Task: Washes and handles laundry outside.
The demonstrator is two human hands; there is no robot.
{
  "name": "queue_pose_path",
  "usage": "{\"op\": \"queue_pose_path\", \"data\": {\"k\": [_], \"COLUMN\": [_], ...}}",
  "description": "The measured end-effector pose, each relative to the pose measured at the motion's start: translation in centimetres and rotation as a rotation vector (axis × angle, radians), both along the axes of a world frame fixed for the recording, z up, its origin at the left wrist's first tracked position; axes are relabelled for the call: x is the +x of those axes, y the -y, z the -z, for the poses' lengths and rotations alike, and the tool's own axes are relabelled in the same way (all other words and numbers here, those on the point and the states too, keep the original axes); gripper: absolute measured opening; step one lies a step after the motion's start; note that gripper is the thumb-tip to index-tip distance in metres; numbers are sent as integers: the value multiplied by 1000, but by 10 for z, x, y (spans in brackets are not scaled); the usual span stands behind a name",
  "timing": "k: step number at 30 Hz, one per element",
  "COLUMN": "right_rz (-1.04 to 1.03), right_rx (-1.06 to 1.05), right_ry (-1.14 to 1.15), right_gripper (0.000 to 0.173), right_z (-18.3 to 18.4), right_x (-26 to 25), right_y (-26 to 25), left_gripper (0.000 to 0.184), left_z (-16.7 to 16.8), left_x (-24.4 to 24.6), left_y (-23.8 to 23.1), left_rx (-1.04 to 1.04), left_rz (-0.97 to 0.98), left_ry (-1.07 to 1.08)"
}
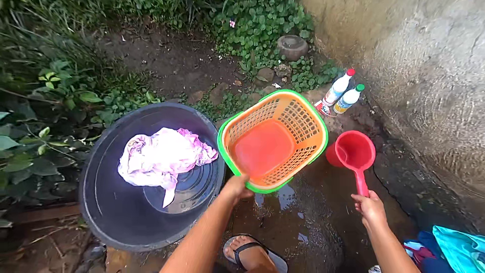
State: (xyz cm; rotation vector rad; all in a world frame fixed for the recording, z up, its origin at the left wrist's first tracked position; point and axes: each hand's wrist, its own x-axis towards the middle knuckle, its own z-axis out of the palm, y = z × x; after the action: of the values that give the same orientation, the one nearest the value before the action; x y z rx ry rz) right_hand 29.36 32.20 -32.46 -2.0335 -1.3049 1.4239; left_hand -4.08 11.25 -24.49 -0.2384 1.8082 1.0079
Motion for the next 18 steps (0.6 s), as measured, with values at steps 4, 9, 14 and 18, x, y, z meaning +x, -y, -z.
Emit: {"op": "queue_pose_path", "data": {"k": [4,9,14,18], "right_rz": [-231,-719,-1082,-1341], "right_rx": [-119,-188,-125,-29], "right_ry": [101,80,148,376], "right_gripper": [36,34,31,46], "right_z": [2,18,29,23], "right_x": [40,43,1,-30], "right_y": [34,53,66,75], "left_gripper": [55,60,42,43], "left_z": [1,-34,-70,-97], "left_x": [-48,-46,-43,1], "left_y": [-5,36,121,232], "left_rx": [83,36,170,201], "left_rz": [-72,181,-8,-214], "left_ry": [-252,-298,-260,-445]}}
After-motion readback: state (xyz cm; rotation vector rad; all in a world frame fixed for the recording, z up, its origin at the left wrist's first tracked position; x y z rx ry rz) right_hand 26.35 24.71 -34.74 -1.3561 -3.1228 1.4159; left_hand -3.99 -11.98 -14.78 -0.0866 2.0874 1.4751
